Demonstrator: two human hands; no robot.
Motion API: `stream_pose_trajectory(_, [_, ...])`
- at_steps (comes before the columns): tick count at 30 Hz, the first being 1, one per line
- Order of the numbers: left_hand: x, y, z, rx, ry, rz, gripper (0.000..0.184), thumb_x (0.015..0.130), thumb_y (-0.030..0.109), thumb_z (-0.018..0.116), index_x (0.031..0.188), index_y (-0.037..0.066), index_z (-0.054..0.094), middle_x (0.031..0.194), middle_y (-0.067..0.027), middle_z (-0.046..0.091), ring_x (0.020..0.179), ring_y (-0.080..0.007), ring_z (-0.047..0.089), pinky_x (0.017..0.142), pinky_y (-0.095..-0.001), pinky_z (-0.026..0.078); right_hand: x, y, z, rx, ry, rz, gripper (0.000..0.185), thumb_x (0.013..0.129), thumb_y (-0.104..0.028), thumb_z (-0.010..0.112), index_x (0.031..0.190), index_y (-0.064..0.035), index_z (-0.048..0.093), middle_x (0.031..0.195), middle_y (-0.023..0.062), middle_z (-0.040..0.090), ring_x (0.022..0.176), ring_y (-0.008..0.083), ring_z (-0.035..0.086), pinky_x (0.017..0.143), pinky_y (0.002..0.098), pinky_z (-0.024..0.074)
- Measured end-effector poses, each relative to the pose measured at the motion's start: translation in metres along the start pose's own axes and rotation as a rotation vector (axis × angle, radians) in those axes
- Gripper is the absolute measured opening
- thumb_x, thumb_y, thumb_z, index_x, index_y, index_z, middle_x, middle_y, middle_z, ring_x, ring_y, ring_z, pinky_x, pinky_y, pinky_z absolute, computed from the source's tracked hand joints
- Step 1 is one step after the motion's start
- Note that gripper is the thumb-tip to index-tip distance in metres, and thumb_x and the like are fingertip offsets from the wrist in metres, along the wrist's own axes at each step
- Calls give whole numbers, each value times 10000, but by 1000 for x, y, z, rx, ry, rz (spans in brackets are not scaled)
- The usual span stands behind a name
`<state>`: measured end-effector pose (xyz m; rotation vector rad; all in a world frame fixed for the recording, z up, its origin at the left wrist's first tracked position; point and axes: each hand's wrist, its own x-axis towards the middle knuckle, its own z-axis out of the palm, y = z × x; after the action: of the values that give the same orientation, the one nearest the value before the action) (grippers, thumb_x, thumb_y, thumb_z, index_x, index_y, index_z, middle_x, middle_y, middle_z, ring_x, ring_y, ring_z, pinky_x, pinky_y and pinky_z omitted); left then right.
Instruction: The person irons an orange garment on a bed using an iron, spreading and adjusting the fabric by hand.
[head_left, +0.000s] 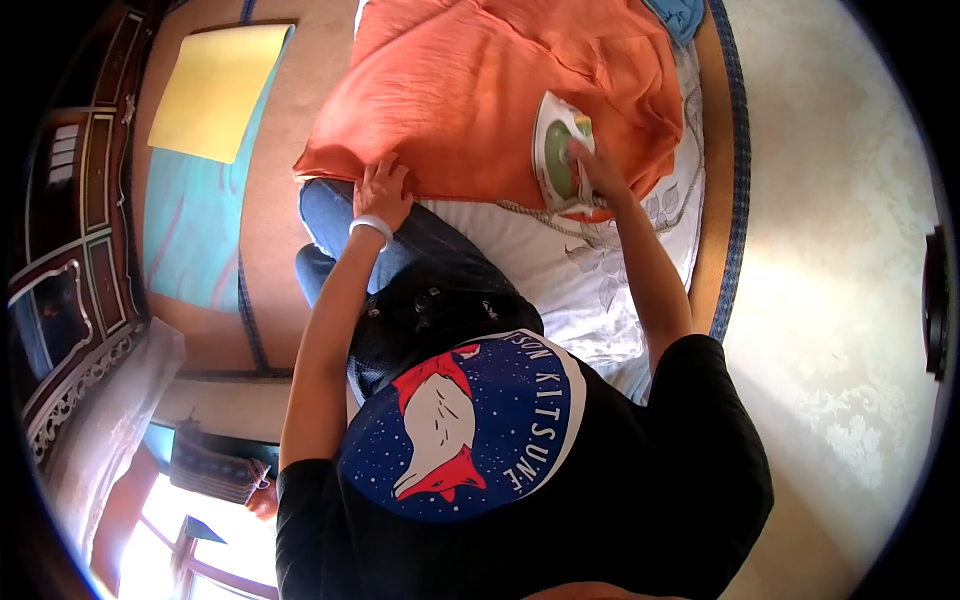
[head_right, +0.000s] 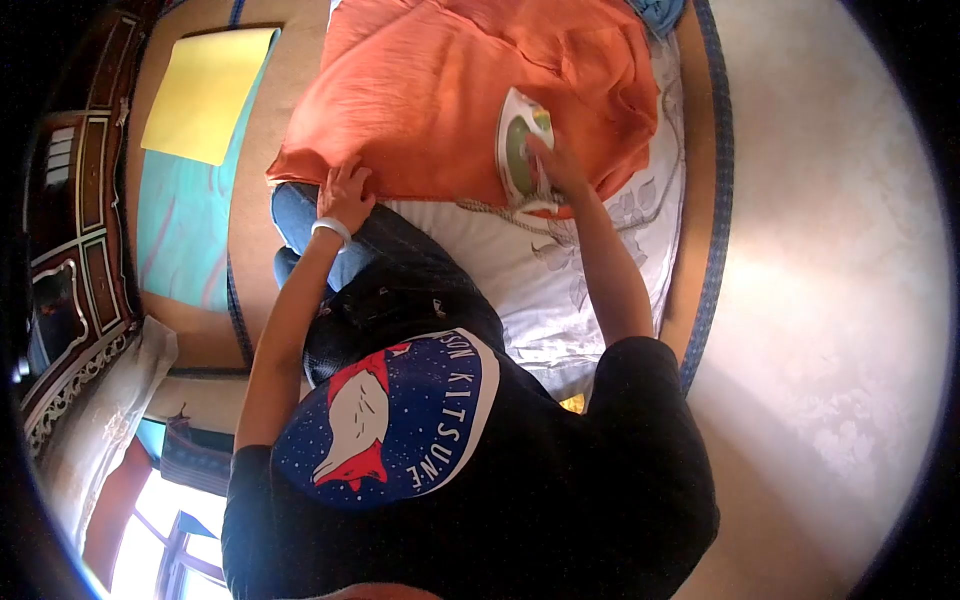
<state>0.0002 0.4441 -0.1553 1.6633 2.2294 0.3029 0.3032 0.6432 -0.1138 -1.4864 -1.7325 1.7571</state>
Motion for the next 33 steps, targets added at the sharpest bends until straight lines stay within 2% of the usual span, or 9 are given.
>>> stream_pose_trajectory(6, [8, 1, -1, 106, -4, -6, 435, 715, 134, 634, 1133, 150, 516, 1234, -39, 438, 1142, -248, 428, 897, -446, 407, -94, 51, 1, -64, 124, -12, 294, 891, -242, 542, 1068, -10, 508, 723, 45, 546, 527, 105, 503, 444, 261, 425])
stream_pose_trajectory(14, [19, 7, 2, 329, -85, -131, 479, 753, 125, 593, 1219, 150, 483, 1230, -83, 446, 1123, -276, 447, 868, -436, 431, -220, 100, -1, 185, 379, 270, 373, 846, -272, 622, 1102, -42, 476, 730, 30, 545, 526, 112, 519, 419, 217, 427])
stream_pose_trajectory(16, [21, 9, 1, 341, -99, -209, 475, 767, 139, 583, 1229, 151, 475, 1194, -78, 469, 1104, -269, 458, 858, -432, 436, -233, 96, -4, -202, 602, 234, 481, 792, -226, 675, 1160, -23, 440, 842, 115, 558, 695, 241, 570, 623, 352, 488])
stream_pose_trajectory(18, [22, -3, 14, 393, -103, -147, 486, 772, 152, 584, 1242, 157, 462, 1157, -74, 487, 1092, -268, 466, 850, -430, 441, -227, 72, -2, -774, 754, -288, 506, 746, -163, 682, 1165, -14, 441, 986, 182, 533, 872, 315, 548, 800, 396, 442])
stream_pose_trajectory(19, [22, -7, 19, 417, -105, -119, 492, 774, 159, 585, 1248, 161, 455, 1138, -72, 496, 1086, -267, 471, 847, -429, 444, -216, 41, 7, -759, 740, -328, 499, 710, -108, 674, 1150, -13, 457, 1046, 179, 510, 984, 327, 498, 848, 390, 413])
stream_pose_trajectory(21, [18, -5, 12, 382, -103, -84, 427, 771, 180, 595, 1183, 124, 498, 1133, -81, 500, 1078, -252, 471, 849, -420, 428, -186, 14, 25, -726, 622, -413, 468, 720, -109, 661, 1139, -16, 474, 1045, 169, 521, 954, 324, 518, 838, 392, 420])
stream_pose_trajectory(23, [16, -4, 5, 363, -106, -72, 404, 767, 210, 608, 1149, 111, 521, 1133, -85, 505, 1083, -243, 469, 858, -419, 414, -145, 16, 49, -800, 307, -131, 484, 729, -168, 655, 1157, -24, 481, 1100, 197, 518, 984, 359, 525, 855, 418, 422])
stream_pose_trajectory(25, [13, -2, -1, 350, -123, -102, 417, 760, 249, 624, 1145, 123, 525, 1138, -83, 510, 1101, -240, 463, 874, -428, 402, -102, 23, 83, -1022, 279, -465, 444, 720, -203, 656, 1110, -45, 514, 1047, 165, 524, 960, 342, 528, 806, 411, 456])
stream_pose_trajectory(33, [9, 0, 3, 279, -82, -192, 604, 691, 263, 691, 1247, 187, 468, 1219, -53, 499, 1108, -268, 498, 937, -480, 371, 6, 52, 82, -1107, 100, -510, 295, 778, -172, 567, 1055, -71, 558, 1023, 186, 576, 931, 349, 562, 716, 431, 482])
